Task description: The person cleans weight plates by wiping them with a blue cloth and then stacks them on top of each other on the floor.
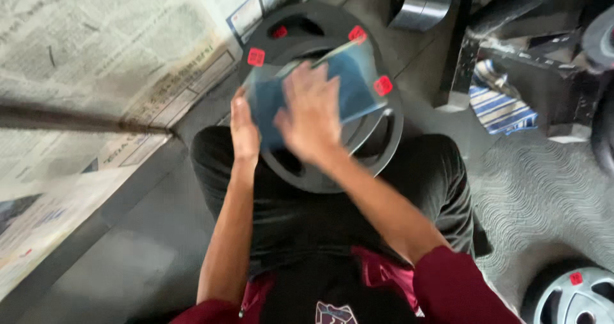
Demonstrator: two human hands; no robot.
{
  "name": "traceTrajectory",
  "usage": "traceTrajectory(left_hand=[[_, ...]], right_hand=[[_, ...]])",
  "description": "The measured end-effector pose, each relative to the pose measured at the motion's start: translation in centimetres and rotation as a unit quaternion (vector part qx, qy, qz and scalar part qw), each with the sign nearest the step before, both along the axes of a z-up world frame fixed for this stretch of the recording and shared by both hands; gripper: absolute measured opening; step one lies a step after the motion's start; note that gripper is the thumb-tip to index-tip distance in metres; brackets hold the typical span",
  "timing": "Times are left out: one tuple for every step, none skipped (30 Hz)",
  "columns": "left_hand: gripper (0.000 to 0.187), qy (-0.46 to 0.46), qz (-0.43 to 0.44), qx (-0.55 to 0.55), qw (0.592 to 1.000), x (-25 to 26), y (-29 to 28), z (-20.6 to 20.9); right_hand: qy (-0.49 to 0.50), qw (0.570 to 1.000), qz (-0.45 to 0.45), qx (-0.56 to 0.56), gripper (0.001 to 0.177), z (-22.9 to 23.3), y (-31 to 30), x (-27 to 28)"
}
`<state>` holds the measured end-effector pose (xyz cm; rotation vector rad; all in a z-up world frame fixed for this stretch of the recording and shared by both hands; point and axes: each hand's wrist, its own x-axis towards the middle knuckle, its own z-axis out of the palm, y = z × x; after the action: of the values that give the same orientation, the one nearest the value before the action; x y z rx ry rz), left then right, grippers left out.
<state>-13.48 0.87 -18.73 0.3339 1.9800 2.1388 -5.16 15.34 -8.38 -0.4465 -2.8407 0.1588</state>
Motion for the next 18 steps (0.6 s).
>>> traceTrajectory(left_hand=[[0.056, -0.06, 0.006, 0.012, 0.998, 0.1, 0.3, 2.2], [0.056, -0.123, 0.014, 0.017, 0.992, 0.7, -0.2, 4.5], [0.056, -0.123, 0.017, 0.013, 0.992, 0.9, -0.5, 5.2], [0.061, -0.152, 0.0, 0.054, 0.987, 1.2, -0.4, 5.7], [0.069, -0.179, -0.016, 0.094, 0.979, 1.4, -0.3, 6.3], [0.069, -0.182, -0.014, 0.095, 0.979, 0.8, -0.5, 4.2], [0.081, -0.259, -0.003, 0.084, 0.962, 0.3, -0.7, 2.0], [0.099, -0.331, 0.01, 0.075, 0.94, -0.5, -1.0, -0.1], [0.099, -0.332, 0.014, 0.078, 0.94, 0.2, -0.4, 3.7], [0.094, -0.35, 0.02, 0.114, 0.929, 0.9, 0.3, 7.6], [0.09, -0.368, 0.026, 0.151, 0.917, 1.5, 1.0, 11.5], [0.09, -0.367, 0.024, 0.15, 0.918, 1.4, 0.3, 8.7], [0.078, -0.258, -0.023, 0.129, 0.957, 1.2, -0.4, 5.9], [0.069, -0.14, -0.068, 0.11, 0.982, 0.6, -0.8, 3.2], [0.069, -0.136, -0.068, 0.112, 0.982, -0.7, -0.6, 1.4], [0.057, -0.016, -0.07, -0.031, 0.997, -1.0, -1.2, -0.4], [0.05, 0.103, -0.072, -0.174, 0.977, -1.2, -2.0, -2.2], [0.05, 0.099, -0.071, -0.177, 0.977, -0.6, -1.9, -2.0]], right_hand=[[-0.036, 0.996, 0.086, -0.016, 0.073, -0.7, -1.1, 0.8], [-0.074, 0.981, 0.174, -0.04, 0.073, -1.5, -3.1, 2.0], [-0.073, 0.981, 0.177, -0.044, 0.073, -1.7, -2.4, 1.5], [-0.048, 0.979, 0.195, -0.021, 0.068, -2.0, -1.4, 1.1], [-0.023, 0.977, 0.213, 0.001, 0.064, -2.3, -0.5, 0.6], [-0.026, 0.976, 0.215, 0.001, 0.064, -2.6, 0.3, -1.0], [-0.061, 0.986, 0.157, -0.016, 0.064, -2.9, 1.0, -2.6], [-0.093, 0.99, 0.101, -0.032, 0.064, -3.3, 1.7, -4.5], [-0.094, 0.989, 0.106, -0.031, 0.064, -3.0, 0.8, -4.6], [-0.043, 0.992, 0.114, -0.021, 0.064, -2.7, 0.0, -4.4], [0.009, 0.992, 0.123, -0.012, 0.063, -2.4, -0.7, -4.3], [0.01, 0.993, 0.12, -0.012, 0.063, -1.3, -2.5, -2.0], [0.0, 0.989, 0.143, -0.026, 0.06, -0.2, -4.3, 0.3], [-0.008, 0.985, 0.167, -0.037, 0.056, 0.9, -5.8, 2.1], [-0.004, 0.985, 0.167, -0.033, 0.056, -0.5, -5.9, 4.4], [-0.027, 0.984, 0.171, -0.05, 0.062, -1.9, -6.6, 7.4], [-0.05, 0.981, 0.175, -0.067, 0.067, -3.2, -7.4, 10.5], [-0.053, 0.98, 0.178, -0.07, 0.067, -2.9, -7.3, 11.1]])
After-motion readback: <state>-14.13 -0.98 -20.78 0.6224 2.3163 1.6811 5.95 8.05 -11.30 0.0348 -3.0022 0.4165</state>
